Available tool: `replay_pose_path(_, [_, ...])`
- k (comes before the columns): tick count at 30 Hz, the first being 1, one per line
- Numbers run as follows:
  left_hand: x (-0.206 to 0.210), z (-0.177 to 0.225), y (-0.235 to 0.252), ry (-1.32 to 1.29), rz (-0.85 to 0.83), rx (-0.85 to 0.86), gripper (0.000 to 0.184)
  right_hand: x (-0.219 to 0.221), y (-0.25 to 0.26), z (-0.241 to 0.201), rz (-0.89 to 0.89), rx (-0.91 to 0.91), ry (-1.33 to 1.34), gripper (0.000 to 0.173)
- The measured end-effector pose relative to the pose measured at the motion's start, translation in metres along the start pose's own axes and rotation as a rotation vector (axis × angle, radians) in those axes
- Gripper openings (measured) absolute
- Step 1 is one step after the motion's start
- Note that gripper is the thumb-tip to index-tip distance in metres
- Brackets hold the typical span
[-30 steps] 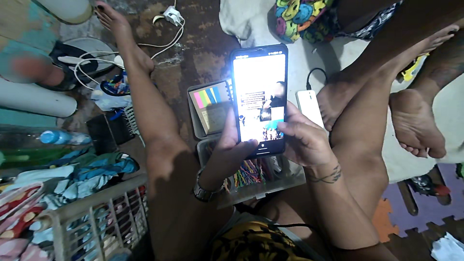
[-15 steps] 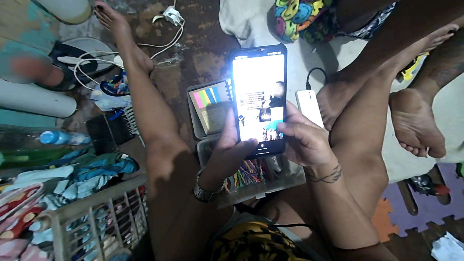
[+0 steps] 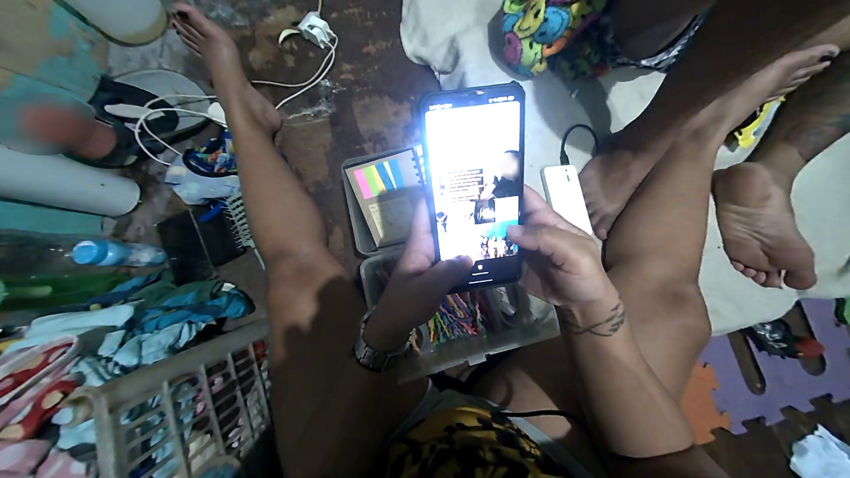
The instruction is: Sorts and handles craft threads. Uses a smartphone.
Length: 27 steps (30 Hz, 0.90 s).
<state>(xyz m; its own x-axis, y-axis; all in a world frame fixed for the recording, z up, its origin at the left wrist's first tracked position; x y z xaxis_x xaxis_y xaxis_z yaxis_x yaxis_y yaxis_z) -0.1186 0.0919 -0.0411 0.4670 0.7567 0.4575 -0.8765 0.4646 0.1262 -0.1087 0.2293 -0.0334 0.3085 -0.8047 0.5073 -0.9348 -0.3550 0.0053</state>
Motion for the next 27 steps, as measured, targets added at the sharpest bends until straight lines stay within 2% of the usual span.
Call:
replay_pose_path(8, [0.001,0.001,-0.001,0.032,-0.002,0.029,0.075,0.000,0.000,0.000,-0.021,-0.017,0.032,0.048])
replay_pose_path(13, [0.013,0.019,-0.001,0.200,0.140,-0.043,0.075,0.001,0.000,0.001,-0.006,-0.014,0.026,0.048])
replay_pose_path(18, [0.005,0.007,0.000,0.225,0.180,-0.024,0.074,0.000,0.000,0.002,-0.052,-0.019,0.086,0.045])
replay_pose_path(27, [0.005,0.007,0.000,0.280,0.203,-0.020,0.074,0.001,-0.002,0.001,-0.117,-0.038,0.182,0.047])
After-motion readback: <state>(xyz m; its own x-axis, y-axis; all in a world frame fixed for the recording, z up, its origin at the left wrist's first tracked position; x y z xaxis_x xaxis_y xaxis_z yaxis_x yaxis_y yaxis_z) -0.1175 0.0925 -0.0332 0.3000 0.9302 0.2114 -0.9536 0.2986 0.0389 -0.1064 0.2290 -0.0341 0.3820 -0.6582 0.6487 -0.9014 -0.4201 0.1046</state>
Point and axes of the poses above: each hand's wrist, its own y-axis towards the middle knuckle, its own x-axis out of the palm, z = x × y, the point moved 6 cm from there along y, towards the middle knuckle, and after that the axes turned 5 degrees about x, right-handed, at the moved point
